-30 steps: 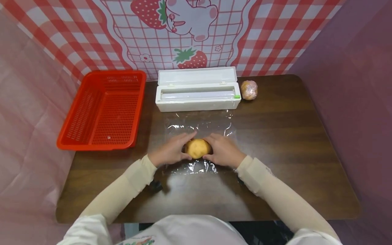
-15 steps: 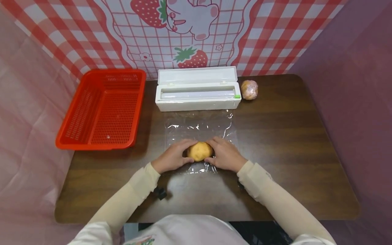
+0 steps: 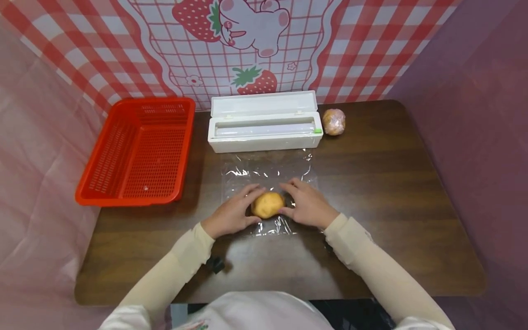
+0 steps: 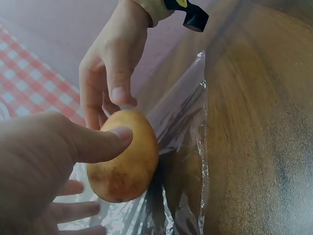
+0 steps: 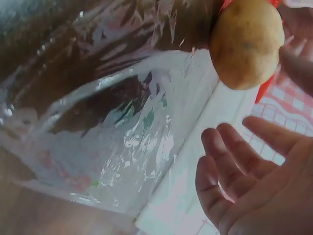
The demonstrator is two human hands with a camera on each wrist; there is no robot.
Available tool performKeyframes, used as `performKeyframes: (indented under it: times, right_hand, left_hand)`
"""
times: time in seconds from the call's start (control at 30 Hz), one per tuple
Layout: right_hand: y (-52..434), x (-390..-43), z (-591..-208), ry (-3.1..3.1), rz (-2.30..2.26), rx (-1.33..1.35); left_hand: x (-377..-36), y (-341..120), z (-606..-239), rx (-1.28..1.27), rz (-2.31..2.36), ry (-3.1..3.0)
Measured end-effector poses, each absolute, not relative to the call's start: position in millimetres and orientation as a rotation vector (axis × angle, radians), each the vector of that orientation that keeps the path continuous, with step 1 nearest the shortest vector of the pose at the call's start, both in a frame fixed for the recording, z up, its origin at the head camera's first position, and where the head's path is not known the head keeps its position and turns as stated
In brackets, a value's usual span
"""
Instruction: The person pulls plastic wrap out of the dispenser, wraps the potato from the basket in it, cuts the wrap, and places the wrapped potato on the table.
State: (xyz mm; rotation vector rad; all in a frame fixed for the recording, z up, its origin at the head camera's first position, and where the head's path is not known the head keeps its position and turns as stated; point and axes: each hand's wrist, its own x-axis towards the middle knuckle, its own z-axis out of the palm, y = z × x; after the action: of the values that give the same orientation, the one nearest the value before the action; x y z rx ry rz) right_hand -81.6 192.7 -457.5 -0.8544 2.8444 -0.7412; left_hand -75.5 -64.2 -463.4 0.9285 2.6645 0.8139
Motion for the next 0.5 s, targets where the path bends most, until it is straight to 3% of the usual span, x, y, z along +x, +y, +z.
performKeyframes:
  times: [0.23,0.5]
  right_hand:
    - [190.3,-61.0,-458.4,3.002,-0.686,-0.963]
    - [177.6,-37.2,-467.8,2.895,-0.411,-1.345]
  left_hand:
    - [-55.4,-67.5,-458.2,1.064,0.716,2.942]
    - [-63.6,-57.3,-458.6,1.270,0.655,2.964]
